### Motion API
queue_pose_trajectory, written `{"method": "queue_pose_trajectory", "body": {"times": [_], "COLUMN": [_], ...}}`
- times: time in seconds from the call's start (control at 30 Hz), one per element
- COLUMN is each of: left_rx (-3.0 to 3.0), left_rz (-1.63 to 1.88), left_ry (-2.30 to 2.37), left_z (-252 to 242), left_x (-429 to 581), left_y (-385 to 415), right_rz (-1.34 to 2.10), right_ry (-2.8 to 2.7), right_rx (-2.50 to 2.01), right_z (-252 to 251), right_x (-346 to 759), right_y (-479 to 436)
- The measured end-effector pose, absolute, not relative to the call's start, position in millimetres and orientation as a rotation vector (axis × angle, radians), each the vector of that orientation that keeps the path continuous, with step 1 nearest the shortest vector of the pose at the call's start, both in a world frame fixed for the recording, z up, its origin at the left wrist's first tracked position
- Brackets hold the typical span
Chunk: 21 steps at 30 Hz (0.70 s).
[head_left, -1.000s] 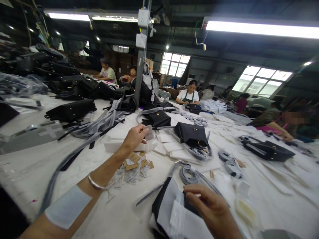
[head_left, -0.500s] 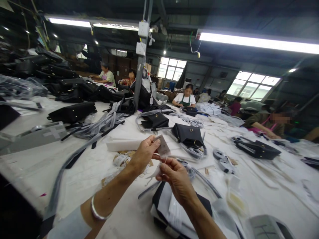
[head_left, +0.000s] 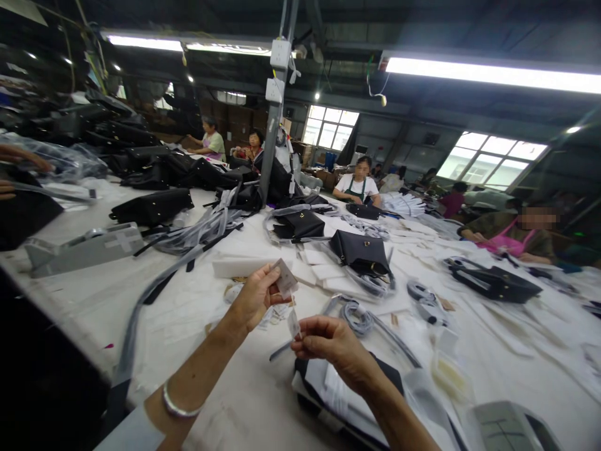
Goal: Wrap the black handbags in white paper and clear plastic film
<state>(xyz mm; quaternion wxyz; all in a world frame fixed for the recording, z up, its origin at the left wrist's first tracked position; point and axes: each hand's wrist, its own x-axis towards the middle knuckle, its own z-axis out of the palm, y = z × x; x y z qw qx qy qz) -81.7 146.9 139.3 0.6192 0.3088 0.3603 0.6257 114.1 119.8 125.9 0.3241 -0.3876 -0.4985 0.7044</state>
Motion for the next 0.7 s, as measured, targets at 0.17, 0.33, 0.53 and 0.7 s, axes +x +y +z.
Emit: {"method": "queue_pose_trajectory", "body": {"times": [0.17, 0.33, 0.53, 0.7], "left_rx": [0.689, 0.764, 1.066, 1.921], "left_rz": [1.446, 1.424, 1.573, 1.015], "left_ry": [0.858, 0.903, 1.13, 0.993], "left_z": [130.1, 117.1, 117.8, 120.1], "left_x": [-87.8, -89.2, -88.1, -71.3], "left_y": [146.6, 146.6, 136.1, 120.6], "right_rz": [1.786, 1.779, 1.699, 1.601], "right_ry": [-1.371, -1.357, -1.451, -1.556], "right_rx": [-1.095, -1.173, -1.317, -1.33], "right_z": [124.4, 124.7, 122.0, 126.8], "right_x": [118.3, 115.6, 113.4, 119.3], "right_y": [121.6, 121.0, 120.5, 123.6]}}
